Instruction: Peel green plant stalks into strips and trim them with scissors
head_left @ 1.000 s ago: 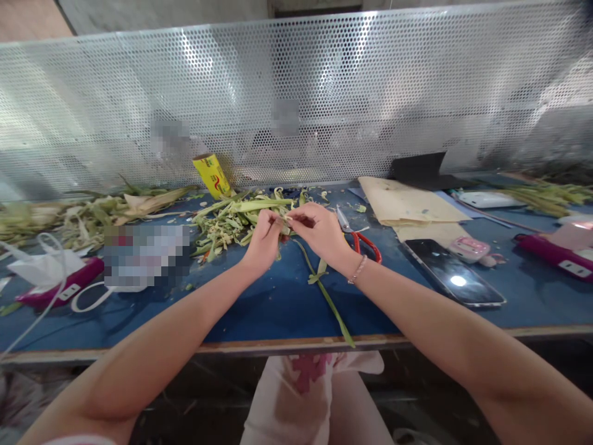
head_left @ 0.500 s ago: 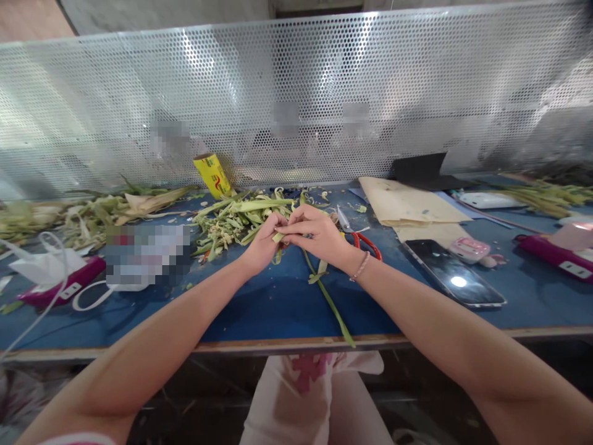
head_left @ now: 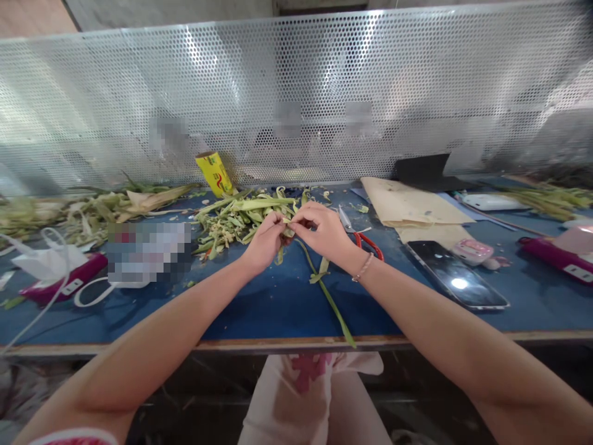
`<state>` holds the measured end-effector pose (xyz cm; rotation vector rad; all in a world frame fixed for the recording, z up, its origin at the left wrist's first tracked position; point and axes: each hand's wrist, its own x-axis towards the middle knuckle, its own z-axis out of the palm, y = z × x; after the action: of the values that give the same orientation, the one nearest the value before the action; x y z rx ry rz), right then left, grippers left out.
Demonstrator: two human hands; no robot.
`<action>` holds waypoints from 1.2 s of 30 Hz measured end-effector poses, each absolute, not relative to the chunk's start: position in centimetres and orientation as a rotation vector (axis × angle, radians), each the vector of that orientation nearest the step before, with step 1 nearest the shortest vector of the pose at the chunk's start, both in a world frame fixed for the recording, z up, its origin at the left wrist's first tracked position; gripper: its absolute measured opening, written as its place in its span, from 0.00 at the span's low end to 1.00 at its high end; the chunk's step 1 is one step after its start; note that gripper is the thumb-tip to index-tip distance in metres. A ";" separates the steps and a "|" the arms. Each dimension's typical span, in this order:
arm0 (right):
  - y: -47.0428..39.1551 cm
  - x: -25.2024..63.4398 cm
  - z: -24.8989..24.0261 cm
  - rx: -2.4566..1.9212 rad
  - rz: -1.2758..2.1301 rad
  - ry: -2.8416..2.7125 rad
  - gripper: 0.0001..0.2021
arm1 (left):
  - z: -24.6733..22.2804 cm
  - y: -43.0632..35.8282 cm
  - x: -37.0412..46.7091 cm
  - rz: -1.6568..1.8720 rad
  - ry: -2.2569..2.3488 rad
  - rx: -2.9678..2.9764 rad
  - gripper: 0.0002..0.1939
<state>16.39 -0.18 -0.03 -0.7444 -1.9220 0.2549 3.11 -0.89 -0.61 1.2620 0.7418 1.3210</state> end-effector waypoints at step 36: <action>0.8 17.0 -0.4 -0.822 0.071 -1.829 0.09 | -0.5 -0.9 2.9 1.199 0.734 1.258 0.06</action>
<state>16.98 0.76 -0.37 -0.8221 -1.8295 0.0706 2.92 -0.93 -0.45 1.2579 0.7337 1.1990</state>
